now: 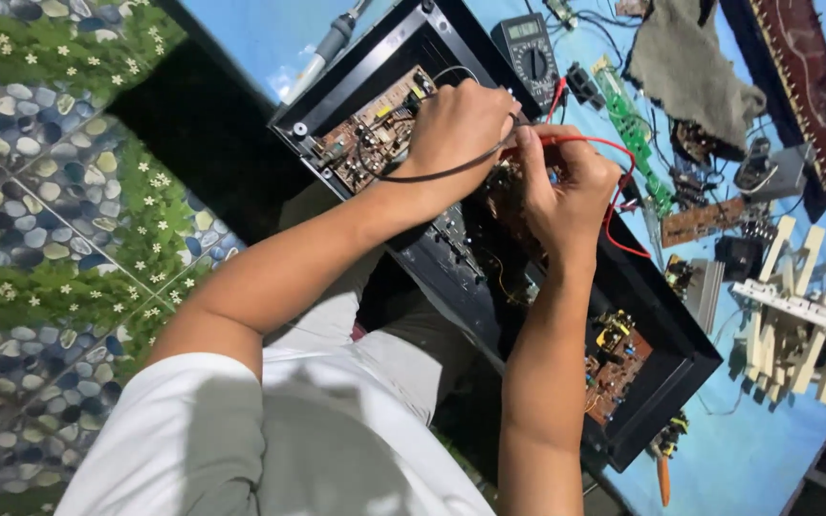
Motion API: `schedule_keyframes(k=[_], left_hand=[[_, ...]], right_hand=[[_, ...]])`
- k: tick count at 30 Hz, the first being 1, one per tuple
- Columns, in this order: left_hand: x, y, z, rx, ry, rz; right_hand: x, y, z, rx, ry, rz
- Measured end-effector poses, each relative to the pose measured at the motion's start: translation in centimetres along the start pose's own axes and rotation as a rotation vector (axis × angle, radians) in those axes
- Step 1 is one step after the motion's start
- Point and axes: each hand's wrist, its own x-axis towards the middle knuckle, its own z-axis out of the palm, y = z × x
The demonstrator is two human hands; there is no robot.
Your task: Testing electronic components on a circuit board using a digital multimeter to diagnose issues.
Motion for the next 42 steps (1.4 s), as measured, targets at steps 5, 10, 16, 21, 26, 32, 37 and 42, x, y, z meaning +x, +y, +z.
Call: schedule_keyframes(k=[5, 10, 16, 21, 26, 32, 37, 42], left_hand=[[-0.1, -0.2, 0.4, 0.003, 0.025, -0.022], [0.6, -0.1, 0.7, 0.050, -0.167, -0.124], [0.3, 0.1, -0.3, 0.079, -0.147, -0.065], [0.3, 0.5, -1.3, 0.060, -0.148, -0.074], [0.3, 0.4, -0.9, 0.108, -0.162, -0.086], [0.4, 0.6, -0.8, 0.121, -0.193, -0.082], [0.4, 0.4, -0.8, 0.140, -0.208, -0.085], [0.5, 0.5, -0.9, 0.130, -0.198, -0.083]], right_hand=[[0.0, -0.3, 0.0, -0.001, 0.003, -0.002], [0.0, 1.2, -0.1, 0.012, -0.001, -0.081], [0.0, 1.6, 0.0, 0.021, 0.001, -0.068], [0.2, 1.2, 0.2, 0.012, 0.018, -0.073], [0.3, 0.8, 0.0, 0.006, 0.029, -0.073], [0.2, 1.2, 0.0, 0.020, 0.013, -0.059], [0.0, 1.4, 0.1, 0.047, 0.012, -0.054], [0.1, 1.3, 0.0, 0.057, 0.011, -0.061]])
